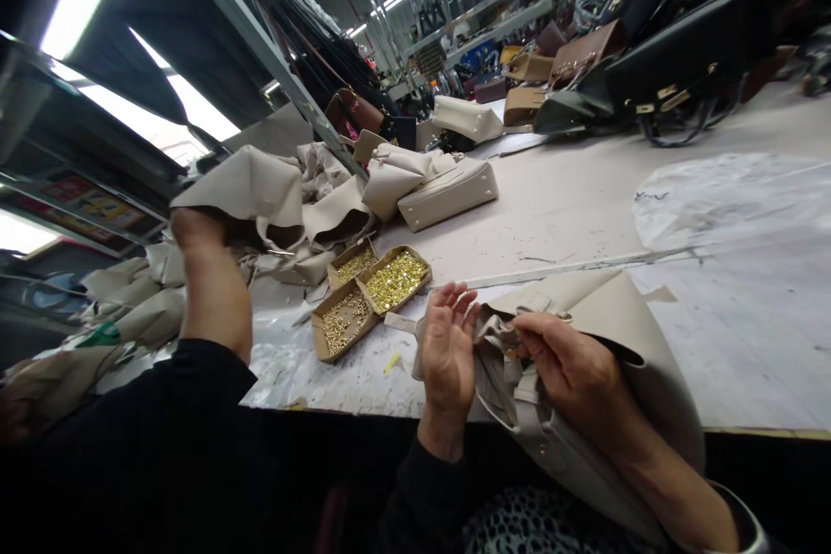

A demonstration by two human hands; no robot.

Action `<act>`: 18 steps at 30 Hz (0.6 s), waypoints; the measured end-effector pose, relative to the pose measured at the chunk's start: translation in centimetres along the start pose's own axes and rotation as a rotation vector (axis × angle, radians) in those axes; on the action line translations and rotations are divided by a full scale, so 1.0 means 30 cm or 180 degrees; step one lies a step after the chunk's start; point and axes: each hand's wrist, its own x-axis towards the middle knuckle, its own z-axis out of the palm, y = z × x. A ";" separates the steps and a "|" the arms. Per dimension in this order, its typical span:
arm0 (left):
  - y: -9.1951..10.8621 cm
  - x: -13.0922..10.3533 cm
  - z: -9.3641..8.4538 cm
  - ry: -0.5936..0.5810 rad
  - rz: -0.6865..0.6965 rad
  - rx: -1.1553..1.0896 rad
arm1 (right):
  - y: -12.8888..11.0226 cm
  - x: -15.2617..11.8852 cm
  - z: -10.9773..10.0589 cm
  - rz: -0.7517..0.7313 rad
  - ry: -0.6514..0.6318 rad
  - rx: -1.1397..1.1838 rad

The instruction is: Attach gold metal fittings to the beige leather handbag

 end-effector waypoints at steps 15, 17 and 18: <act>0.162 -0.120 -0.473 0.0311 0.2290 0.4341 | 0.044 0.164 -0.118 -0.0150 0.0974 -0.1822; 0.145 -0.116 -0.547 0.0276 0.2040 0.4561 | 0.083 0.217 -0.126 -0.0202 0.1104 -0.2050; 0.132 -0.115 -0.575 0.0320 0.1960 0.4611 | 0.102 0.241 -0.130 -0.0251 0.1142 -0.2126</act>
